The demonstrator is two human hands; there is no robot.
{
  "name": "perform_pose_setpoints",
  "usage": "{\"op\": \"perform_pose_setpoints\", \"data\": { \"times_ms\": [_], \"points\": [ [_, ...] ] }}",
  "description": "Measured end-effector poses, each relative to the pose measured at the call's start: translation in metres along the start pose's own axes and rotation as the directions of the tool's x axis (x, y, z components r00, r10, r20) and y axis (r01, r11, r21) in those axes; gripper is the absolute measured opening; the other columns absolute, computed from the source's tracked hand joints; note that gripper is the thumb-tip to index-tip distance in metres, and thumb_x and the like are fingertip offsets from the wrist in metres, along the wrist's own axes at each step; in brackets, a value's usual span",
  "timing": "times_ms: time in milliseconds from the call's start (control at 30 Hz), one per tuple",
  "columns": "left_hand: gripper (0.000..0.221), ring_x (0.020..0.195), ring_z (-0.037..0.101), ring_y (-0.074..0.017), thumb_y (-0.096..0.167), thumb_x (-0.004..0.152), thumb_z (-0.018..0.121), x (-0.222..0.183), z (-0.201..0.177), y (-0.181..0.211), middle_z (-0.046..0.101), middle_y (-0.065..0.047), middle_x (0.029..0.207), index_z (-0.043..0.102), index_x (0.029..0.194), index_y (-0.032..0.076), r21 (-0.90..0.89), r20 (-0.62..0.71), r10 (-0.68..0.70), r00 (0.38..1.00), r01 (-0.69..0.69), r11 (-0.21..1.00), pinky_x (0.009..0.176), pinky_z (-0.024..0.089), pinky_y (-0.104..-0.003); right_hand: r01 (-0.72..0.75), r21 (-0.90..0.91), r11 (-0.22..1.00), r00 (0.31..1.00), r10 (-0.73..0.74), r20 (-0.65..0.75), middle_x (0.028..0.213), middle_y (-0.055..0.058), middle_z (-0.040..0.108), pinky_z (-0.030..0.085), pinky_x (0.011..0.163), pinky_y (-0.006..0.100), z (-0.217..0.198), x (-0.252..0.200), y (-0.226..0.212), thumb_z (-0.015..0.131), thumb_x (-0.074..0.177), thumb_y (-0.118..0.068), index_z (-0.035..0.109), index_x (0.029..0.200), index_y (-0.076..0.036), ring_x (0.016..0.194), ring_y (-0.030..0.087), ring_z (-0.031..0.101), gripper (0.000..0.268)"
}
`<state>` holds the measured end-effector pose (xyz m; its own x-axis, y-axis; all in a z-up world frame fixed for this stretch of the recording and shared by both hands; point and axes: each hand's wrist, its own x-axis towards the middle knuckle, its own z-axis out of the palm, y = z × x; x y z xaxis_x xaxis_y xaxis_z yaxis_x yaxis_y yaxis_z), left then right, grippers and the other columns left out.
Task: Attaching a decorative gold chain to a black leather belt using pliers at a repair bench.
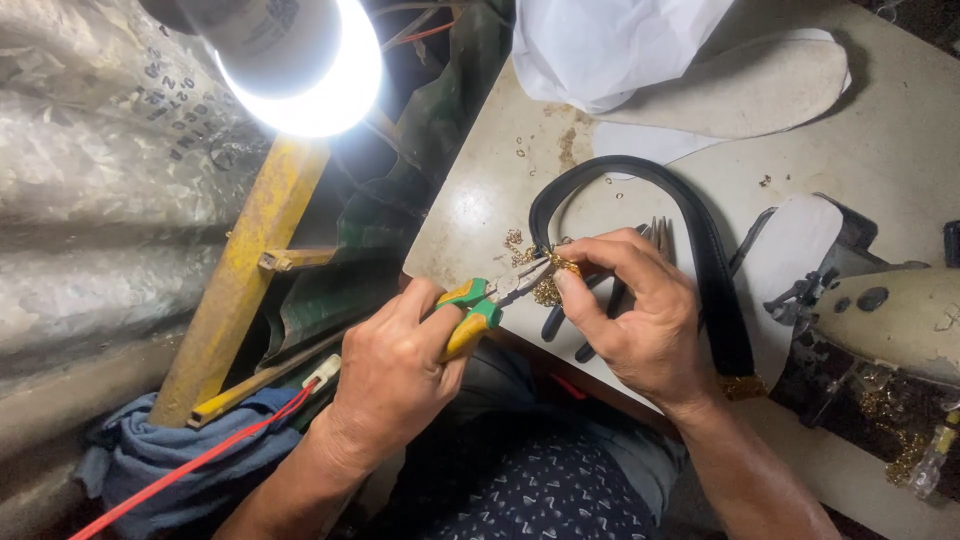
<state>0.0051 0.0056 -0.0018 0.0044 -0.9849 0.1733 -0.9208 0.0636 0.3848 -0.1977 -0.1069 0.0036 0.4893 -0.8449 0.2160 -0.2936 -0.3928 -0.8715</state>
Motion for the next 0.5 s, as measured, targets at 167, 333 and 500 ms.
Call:
{"op": "perform_pose_setpoints", "data": {
  "times_ms": [167,333,500],
  "points": [
    [0.027,0.061,0.055,-0.0274,0.028,0.097,0.07,0.0,-0.004,-0.001,0.054,-0.004,0.085,0.059,0.081,0.01,-0.083,0.065,-0.036,0.997,0.041,0.996,0.048,0.042,-0.042,0.095,-0.109,0.99,0.995,-0.097,-0.014,0.094,0.009,0.069,0.055,0.08,0.027,0.003,0.005,0.0,0.072,0.093,0.002,0.07,0.105,-0.001,0.084,0.018,0.068,0.013],
    [0.024,0.079,0.059,-0.0332,0.005,0.073,0.07,-0.001,-0.006,-0.005,0.063,-0.012,0.112,0.066,0.096,0.008,-0.055,0.087,0.018,0.996,-0.013,0.998,0.063,0.049,-0.045,0.066,-0.063,0.996,0.997,-0.068,-0.033,0.095,0.01,0.068,0.053,0.08,0.027,0.002,0.006,0.005,0.071,0.092,0.005,0.068,0.102,0.0,0.086,0.018,0.065,0.012],
    [0.014,0.095,0.062,-0.0323,0.016,0.102,0.063,0.01,-0.012,0.0,0.066,-0.016,0.12,0.062,0.092,0.006,0.21,-0.117,0.158,0.98,-0.131,0.969,0.073,0.044,-0.043,0.033,-0.041,0.999,0.999,-0.035,-0.026,0.095,0.008,0.069,0.053,0.073,0.024,-0.001,0.005,0.006,0.071,0.092,0.002,0.068,0.102,-0.001,0.082,0.015,0.064,0.011]
  ]
}}
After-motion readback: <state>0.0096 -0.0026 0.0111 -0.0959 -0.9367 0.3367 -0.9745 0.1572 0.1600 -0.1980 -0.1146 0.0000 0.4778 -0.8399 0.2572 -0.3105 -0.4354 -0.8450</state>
